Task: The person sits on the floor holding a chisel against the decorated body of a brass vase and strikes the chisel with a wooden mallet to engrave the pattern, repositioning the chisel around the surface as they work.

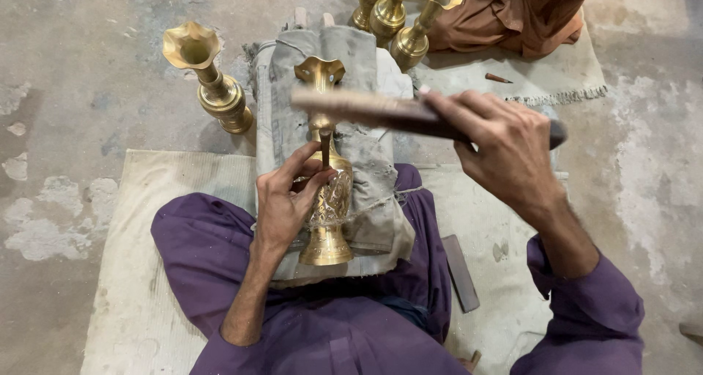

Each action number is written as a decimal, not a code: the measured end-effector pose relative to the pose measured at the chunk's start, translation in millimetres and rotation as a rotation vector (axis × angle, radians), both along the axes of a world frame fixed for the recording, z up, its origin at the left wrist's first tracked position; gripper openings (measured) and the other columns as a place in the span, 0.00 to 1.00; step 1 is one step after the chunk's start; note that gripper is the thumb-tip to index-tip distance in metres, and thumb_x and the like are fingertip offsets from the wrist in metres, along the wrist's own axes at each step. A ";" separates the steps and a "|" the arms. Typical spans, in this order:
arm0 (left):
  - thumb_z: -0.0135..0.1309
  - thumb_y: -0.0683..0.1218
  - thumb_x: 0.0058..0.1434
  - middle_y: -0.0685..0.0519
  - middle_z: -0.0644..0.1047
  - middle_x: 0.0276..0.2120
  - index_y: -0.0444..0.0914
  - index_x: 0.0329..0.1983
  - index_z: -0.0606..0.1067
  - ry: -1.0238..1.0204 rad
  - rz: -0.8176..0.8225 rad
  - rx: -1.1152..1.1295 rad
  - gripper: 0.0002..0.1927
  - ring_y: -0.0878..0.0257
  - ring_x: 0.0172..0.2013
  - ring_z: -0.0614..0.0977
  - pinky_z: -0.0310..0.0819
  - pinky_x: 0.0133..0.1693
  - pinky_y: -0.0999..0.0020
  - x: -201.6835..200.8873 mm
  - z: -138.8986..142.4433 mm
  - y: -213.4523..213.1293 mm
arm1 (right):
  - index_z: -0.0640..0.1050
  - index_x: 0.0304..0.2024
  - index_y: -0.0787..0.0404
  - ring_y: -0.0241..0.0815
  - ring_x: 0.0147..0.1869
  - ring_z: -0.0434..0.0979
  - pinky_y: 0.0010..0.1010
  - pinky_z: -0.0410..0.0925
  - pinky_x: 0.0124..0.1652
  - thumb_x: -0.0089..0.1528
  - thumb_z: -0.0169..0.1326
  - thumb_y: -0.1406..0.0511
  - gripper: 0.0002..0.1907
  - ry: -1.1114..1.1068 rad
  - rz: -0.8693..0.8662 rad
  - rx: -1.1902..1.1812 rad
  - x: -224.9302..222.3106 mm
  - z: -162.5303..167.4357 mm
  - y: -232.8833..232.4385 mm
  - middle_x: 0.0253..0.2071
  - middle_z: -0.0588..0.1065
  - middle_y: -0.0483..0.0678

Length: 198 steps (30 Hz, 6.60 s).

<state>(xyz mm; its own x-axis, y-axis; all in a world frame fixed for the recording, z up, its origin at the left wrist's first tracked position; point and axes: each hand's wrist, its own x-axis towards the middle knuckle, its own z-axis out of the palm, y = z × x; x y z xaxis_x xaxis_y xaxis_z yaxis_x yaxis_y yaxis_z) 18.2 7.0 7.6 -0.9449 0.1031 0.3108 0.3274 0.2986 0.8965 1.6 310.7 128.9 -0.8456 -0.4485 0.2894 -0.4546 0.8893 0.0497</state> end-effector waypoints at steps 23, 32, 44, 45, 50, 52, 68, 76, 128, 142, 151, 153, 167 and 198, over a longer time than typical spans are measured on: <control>0.65 0.42 0.60 0.50 0.86 0.36 0.41 0.61 0.75 0.001 -0.004 -0.005 0.25 0.64 0.36 0.89 0.87 0.35 0.68 -0.7 -0.5 0.3 | 0.75 0.68 0.46 0.39 0.41 0.81 0.31 0.75 0.38 0.61 0.61 0.69 0.31 0.032 0.015 0.039 1.4 -3.9 1.0 0.48 0.81 0.46; 0.64 0.40 0.60 0.49 0.86 0.37 0.40 0.62 0.75 -0.002 -0.014 0.010 0.25 0.63 0.37 0.89 0.86 0.35 0.68 -2.7 0.9 -1.0 | 0.72 0.69 0.46 0.43 0.44 0.82 0.38 0.76 0.42 0.61 0.60 0.72 0.34 -0.028 -0.009 -0.084 6.8 -0.7 -1.8 0.49 0.81 0.46; 0.64 0.40 0.61 0.48 0.86 0.37 0.39 0.62 0.75 0.014 -0.019 -0.001 0.25 0.63 0.37 0.89 0.86 0.37 0.67 -1.9 5.8 -0.1 | 0.68 0.70 0.47 0.42 0.44 0.81 0.38 0.76 0.42 0.62 0.59 0.71 0.34 -0.098 -0.007 -0.320 5.3 -11.1 5.6 0.48 0.79 0.47; 0.63 0.39 0.61 0.48 0.86 0.38 0.39 0.62 0.75 0.023 -0.029 0.006 0.25 0.63 0.39 0.89 0.86 0.39 0.68 -3.0 5.8 0.0 | 0.69 0.69 0.45 0.41 0.43 0.81 0.39 0.76 0.39 0.62 0.58 0.71 0.34 -0.062 -0.011 -0.128 5.4 -10.8 6.6 0.48 0.80 0.46; 0.65 0.41 0.59 0.49 0.86 0.36 0.40 0.62 0.75 -0.019 -0.017 0.004 0.26 0.64 0.37 0.88 0.86 0.37 0.67 -2.5 5.3 0.7 | 0.68 0.71 0.47 0.42 0.40 0.81 0.35 0.77 0.39 0.61 0.57 0.73 0.36 -0.173 -0.093 -0.267 7.3 -8.1 8.3 0.51 0.79 0.51; 0.65 0.41 0.60 0.49 0.85 0.36 0.40 0.62 0.75 -0.001 -0.023 0.006 0.26 0.64 0.37 0.88 0.87 0.37 0.67 -2.9 5.0 0.8 | 0.69 0.71 0.48 0.43 0.43 0.81 0.34 0.77 0.42 0.60 0.56 0.74 0.37 -0.232 -0.035 -0.300 10.2 -6.4 7.2 0.53 0.79 0.52; 0.64 0.45 0.60 0.47 0.86 0.39 0.44 0.62 0.76 -0.090 -0.151 -0.031 0.26 0.61 0.39 0.89 0.87 0.43 0.64 -21.6 13.1 -6.3 | 0.71 0.70 0.46 0.42 0.36 0.79 0.34 0.75 0.31 0.57 0.59 0.69 0.37 -0.208 -0.084 0.023 12.4 -34.9 15.1 0.47 0.78 0.46; 0.64 0.44 0.60 0.46 0.86 0.39 0.41 0.63 0.75 -0.130 -0.176 -0.035 0.26 0.60 0.41 0.89 0.86 0.44 0.64 -20.9 25.4 -9.0 | 0.73 0.68 0.44 0.40 0.34 0.80 0.30 0.75 0.30 0.61 0.58 0.68 0.32 -0.156 -0.075 0.049 7.9 -38.9 23.5 0.49 0.80 0.46; 0.59 0.42 0.63 0.47 0.86 0.41 0.44 0.64 0.74 -0.100 -0.219 -0.029 0.25 0.60 0.43 0.89 0.86 0.45 0.65 -17.4 28.8 -2.3 | 0.68 0.72 0.46 0.44 0.47 0.82 0.33 0.77 0.48 0.62 0.59 0.70 0.36 -0.076 -0.016 -0.378 20.8 -35.4 29.2 0.56 0.79 0.50; 0.62 0.42 0.61 0.46 0.86 0.38 0.41 0.61 0.76 -0.090 -0.127 -0.036 0.23 0.61 0.39 0.89 0.86 0.43 0.65 -13.7 23.3 1.0 | 0.75 0.68 0.44 0.43 0.42 0.82 0.37 0.76 0.41 0.59 0.63 0.69 0.34 0.068 -0.085 -0.057 19.9 -12.0 15.8 0.46 0.81 0.45; 0.62 0.41 0.61 0.47 0.86 0.38 0.41 0.62 0.76 -0.073 -0.111 -0.049 0.24 0.61 0.40 0.89 0.87 0.43 0.65 -13.3 18.5 2.2 | 0.73 0.69 0.44 0.43 0.41 0.82 0.37 0.76 0.43 0.61 0.63 0.67 0.33 0.081 -0.075 -0.050 13.8 -19.5 25.5 0.47 0.81 0.46; 0.62 0.42 0.61 0.46 0.85 0.38 0.41 0.62 0.75 -0.073 -0.111 -0.043 0.24 0.61 0.39 0.89 0.87 0.43 0.64 -13.2 18.4 2.1 | 0.69 0.71 0.46 0.44 0.50 0.81 0.37 0.77 0.50 0.61 0.60 0.68 0.35 -0.006 -0.010 -0.323 13.9 -19.4 23.3 0.54 0.79 0.48; 0.62 0.42 0.61 0.47 0.86 0.38 0.41 0.62 0.76 -0.108 -0.118 -0.040 0.24 0.61 0.40 0.89 0.86 0.44 0.64 -14.0 20.1 2.0 | 0.70 0.69 0.42 0.43 0.45 0.82 0.38 0.77 0.45 0.62 0.62 0.68 0.33 0.002 -0.065 -0.188 16.8 -12.3 16.3 0.50 0.80 0.45; 0.64 0.43 0.58 0.46 0.86 0.36 0.42 0.63 0.74 -0.098 -0.183 -0.135 0.28 0.60 0.38 0.89 0.84 0.41 0.63 -34.9 34.8 6.5 | 0.70 0.68 0.42 0.38 0.35 0.80 0.31 0.75 0.27 0.61 0.52 0.71 0.33 -0.434 -0.212 0.066 13.0 -62.4 28.0 0.53 0.79 0.41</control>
<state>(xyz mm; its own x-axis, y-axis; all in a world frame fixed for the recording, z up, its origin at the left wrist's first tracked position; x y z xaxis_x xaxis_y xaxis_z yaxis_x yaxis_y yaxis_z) -16.7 13.5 42.4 -0.9316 0.3098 0.1903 0.3004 0.3613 0.8827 14.6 338.7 66.5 -0.9567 -0.2588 -0.1333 -0.2550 0.9659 -0.0451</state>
